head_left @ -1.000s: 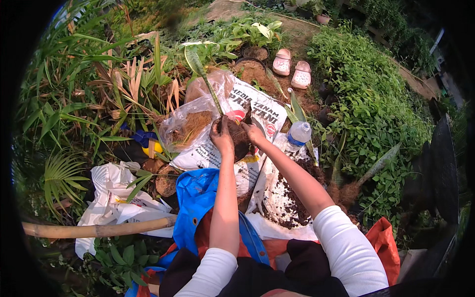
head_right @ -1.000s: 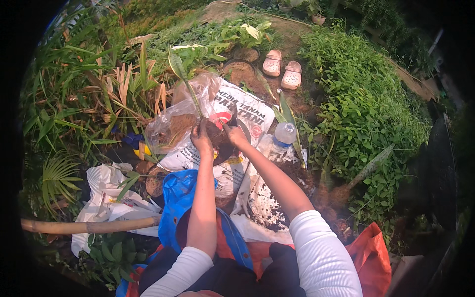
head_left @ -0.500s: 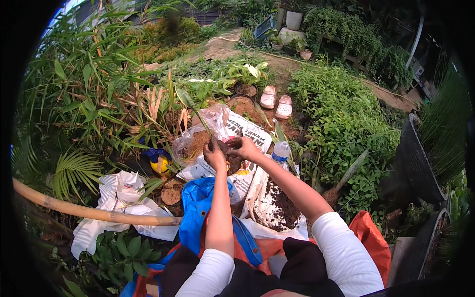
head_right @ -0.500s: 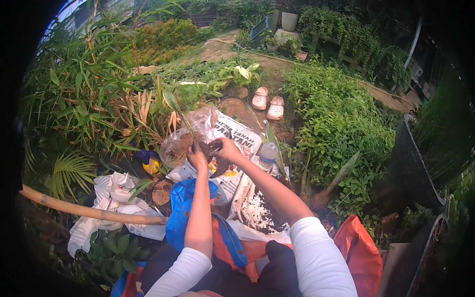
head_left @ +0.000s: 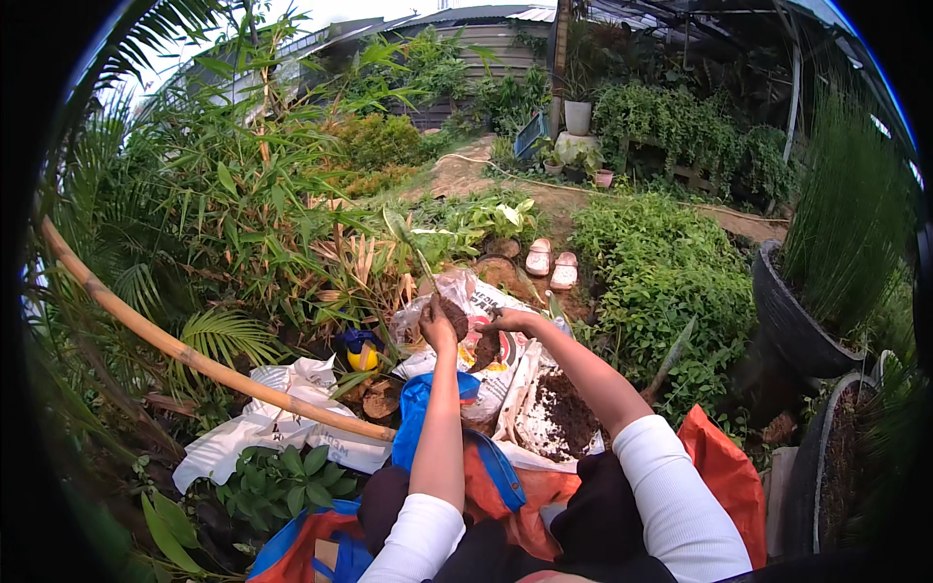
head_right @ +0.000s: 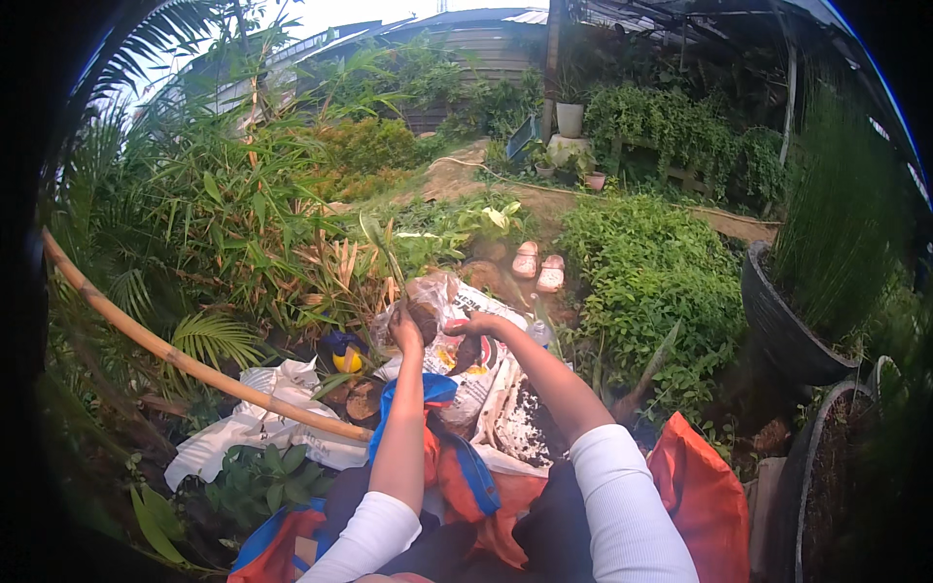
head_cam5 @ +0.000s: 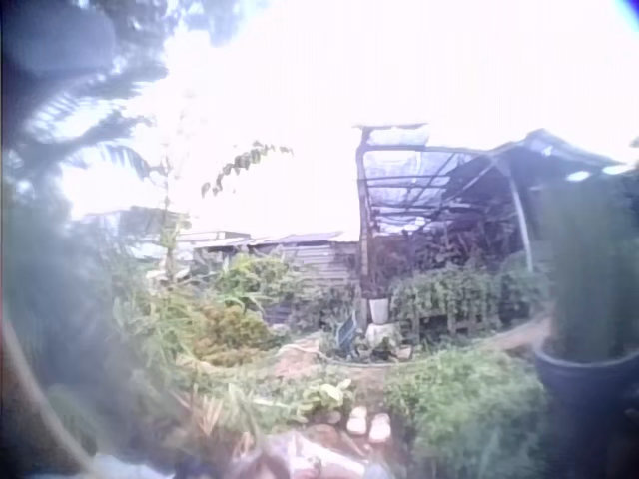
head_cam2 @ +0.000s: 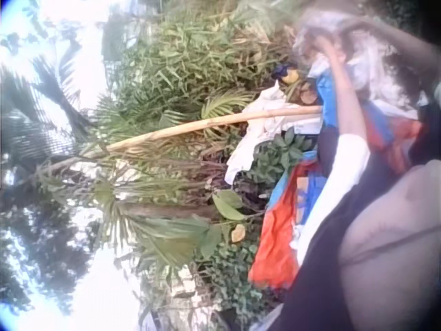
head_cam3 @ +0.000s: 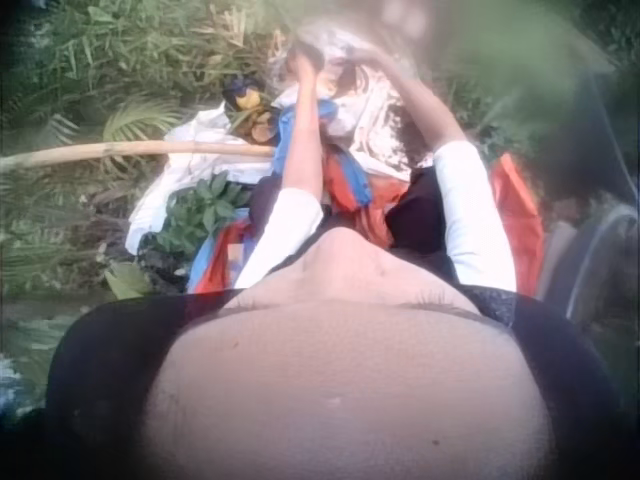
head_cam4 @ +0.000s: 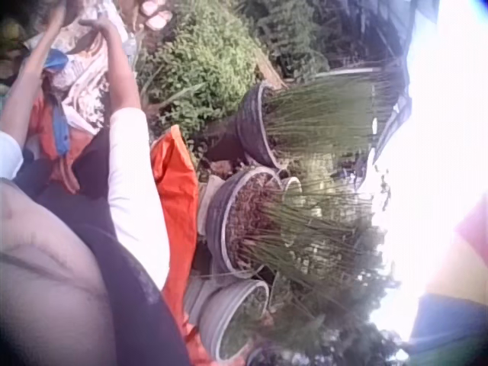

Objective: The person sits on a tarp and packs soil around the roots of a small seedling by hand. They repeatedly add soil and press it into the root ball to form a compact soil ball around the plant.

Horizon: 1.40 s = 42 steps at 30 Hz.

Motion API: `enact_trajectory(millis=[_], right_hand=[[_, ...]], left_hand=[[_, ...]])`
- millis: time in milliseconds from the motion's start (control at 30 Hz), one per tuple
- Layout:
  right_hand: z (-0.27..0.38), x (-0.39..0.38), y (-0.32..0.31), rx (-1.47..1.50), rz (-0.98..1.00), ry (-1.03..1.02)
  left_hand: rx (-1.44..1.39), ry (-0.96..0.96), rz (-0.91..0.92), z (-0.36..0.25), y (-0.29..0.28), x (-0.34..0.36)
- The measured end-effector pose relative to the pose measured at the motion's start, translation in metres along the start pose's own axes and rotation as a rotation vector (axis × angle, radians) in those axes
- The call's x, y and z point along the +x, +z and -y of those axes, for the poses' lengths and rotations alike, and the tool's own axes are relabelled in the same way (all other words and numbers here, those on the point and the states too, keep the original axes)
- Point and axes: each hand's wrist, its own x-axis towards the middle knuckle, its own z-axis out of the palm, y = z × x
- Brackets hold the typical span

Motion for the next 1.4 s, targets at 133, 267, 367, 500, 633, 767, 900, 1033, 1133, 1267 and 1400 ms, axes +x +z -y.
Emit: enact_trajectory(millis=[133, 267, 367, 500, 633, 767, 900, 1033, 1133, 1267, 1400], right_hand=[[0.026, -0.043, -0.021, 0.748, -0.025, 0.006], [0.041, -0.086, -0.02, 1.493, -0.036, -0.203], [0.073, -0.125, 0.003, 1.58, -0.22, -0.275], [0.015, -0.144, 0.019, 1.339, -0.704, -0.297], [-0.026, -0.149, 0.029, 1.086, -0.951, -0.26], [-0.045, -0.154, 0.005, 1.168, -0.847, -0.245], [-0.066, -0.154, -0.018, 0.788, -0.883, -0.203], [-0.065, -0.137, -0.014, 0.472, -1.111, -0.238], [-0.094, -0.122, -0.019, 0.631, -1.108, -0.124], [-0.091, -0.111, -0.011, 0.864, -0.779, -0.097], [-0.105, -0.114, -0.013, 0.875, -0.829, -0.097]], left_hand=[[-0.192, -0.147, 0.083, -0.042, 0.02, -0.028], [-0.568, -0.656, 0.48, -0.075, 0.051, -0.075], [-0.529, -0.594, 0.478, -0.057, 0.045, -0.084], [-0.228, -0.237, 0.532, -0.016, 0.065, -0.138], [0.242, -0.01, 0.56, 0.024, 0.07, -0.171], [-0.102, -0.476, 0.719, 0.023, 0.074, -0.168], [-0.279, -0.631, 0.64, -0.006, 0.094, -0.183], [-0.265, -0.518, 0.432, 0.01, 0.104, -0.182], [-0.315, -0.521, 0.374, 0.016, 0.125, -0.198], [-0.352, -0.521, 0.293, 0.045, 0.123, -0.187], [-0.353, -0.579, 0.409, 0.048, 0.133, -0.197]])
